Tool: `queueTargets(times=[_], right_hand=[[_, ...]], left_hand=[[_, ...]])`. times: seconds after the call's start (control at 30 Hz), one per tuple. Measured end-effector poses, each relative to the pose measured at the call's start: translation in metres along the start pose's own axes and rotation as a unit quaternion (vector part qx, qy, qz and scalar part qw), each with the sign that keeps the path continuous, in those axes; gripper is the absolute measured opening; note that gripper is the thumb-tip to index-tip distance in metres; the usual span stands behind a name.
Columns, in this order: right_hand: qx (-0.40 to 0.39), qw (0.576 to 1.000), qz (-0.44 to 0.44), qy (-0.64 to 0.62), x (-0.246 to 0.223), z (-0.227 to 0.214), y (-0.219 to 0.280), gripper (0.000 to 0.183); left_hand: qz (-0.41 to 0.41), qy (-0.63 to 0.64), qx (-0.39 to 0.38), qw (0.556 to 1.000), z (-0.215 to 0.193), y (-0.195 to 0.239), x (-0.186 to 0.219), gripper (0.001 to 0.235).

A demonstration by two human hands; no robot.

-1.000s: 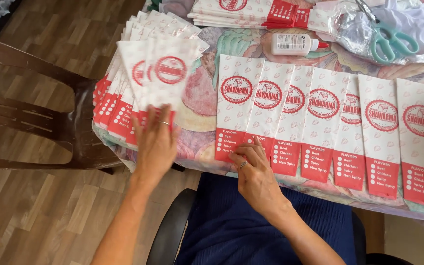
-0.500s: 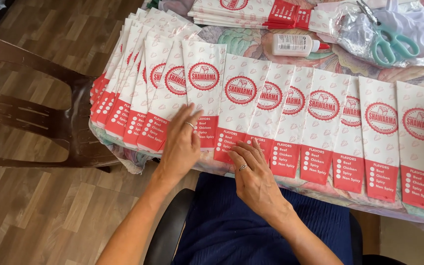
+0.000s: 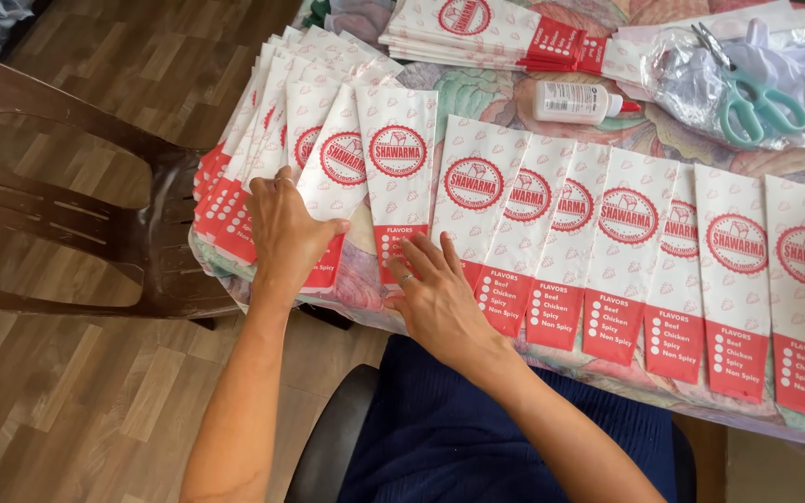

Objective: Assembling paper bags by applying glue to templates and folding them into shape.

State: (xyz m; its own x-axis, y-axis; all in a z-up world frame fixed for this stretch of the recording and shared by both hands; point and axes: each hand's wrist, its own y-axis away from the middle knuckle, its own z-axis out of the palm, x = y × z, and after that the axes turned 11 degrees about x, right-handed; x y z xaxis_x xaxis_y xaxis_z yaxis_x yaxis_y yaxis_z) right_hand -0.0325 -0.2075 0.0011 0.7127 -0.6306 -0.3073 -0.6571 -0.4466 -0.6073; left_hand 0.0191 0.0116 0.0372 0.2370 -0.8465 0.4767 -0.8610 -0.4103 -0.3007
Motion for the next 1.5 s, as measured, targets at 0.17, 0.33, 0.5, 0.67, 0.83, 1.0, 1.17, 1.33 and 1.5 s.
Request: queueTargets(times=[0.17, 0.33, 0.5, 0.67, 0.83, 1.0, 1.17, 1.33, 1.5], right_hand=[[-0.023, 0.999, -0.033, -0.007, -0.001, 0.009, -0.007, 0.027], [0.035, 0.996, -0.077, -0.014, 0.003, 0.01, -0.002, 0.015], [0.086, 0.994, -0.057, -0.046, 0.011, 0.002, -0.01, 0.024], [0.241, 0.934, 0.054, -0.257, 0.025, -0.06, -0.034, 0.023], [0.433, 0.883, 0.141, -0.113, 0.072, -0.122, -0.049, 0.01], [0.451, 0.892, -0.019, -0.002, 0.078, -0.132, -0.046, 0.012], [0.284, 0.94, -0.057, -0.179, 0.027, -0.068, -0.043, 0.018], [0.201, 0.964, -0.12, -0.125, 0.006, -0.029, -0.024, 0.019], [0.145, 0.983, -0.082, -0.081, -0.015, -0.013, -0.007, 0.015]], left_hand=[[-0.032, 0.002, -0.019, 0.999, -0.021, -0.015, 0.002, 0.084], [-0.031, 0.035, 0.009, 0.999, -0.02, -0.032, -0.024, 0.062], [-0.049, 0.045, 0.084, 0.994, -0.017, -0.052, -0.053, 0.039], [-0.043, 0.069, 0.069, 0.994, -0.021, -0.055, -0.056, 0.045], [-0.051, 0.055, 0.022, 0.997, -0.019, -0.059, -0.058, 0.042], [-0.058, 0.028, 0.018, 0.998, -0.023, -0.054, -0.046, 0.045], [0.106, -0.044, 0.188, 0.975, -0.022, -0.026, -0.03, 0.061], [0.307, 0.083, 0.25, 0.915, -0.012, 0.014, -0.009, 0.03], [0.309, 0.319, 0.013, 0.896, -0.002, 0.052, 0.013, 0.012]])
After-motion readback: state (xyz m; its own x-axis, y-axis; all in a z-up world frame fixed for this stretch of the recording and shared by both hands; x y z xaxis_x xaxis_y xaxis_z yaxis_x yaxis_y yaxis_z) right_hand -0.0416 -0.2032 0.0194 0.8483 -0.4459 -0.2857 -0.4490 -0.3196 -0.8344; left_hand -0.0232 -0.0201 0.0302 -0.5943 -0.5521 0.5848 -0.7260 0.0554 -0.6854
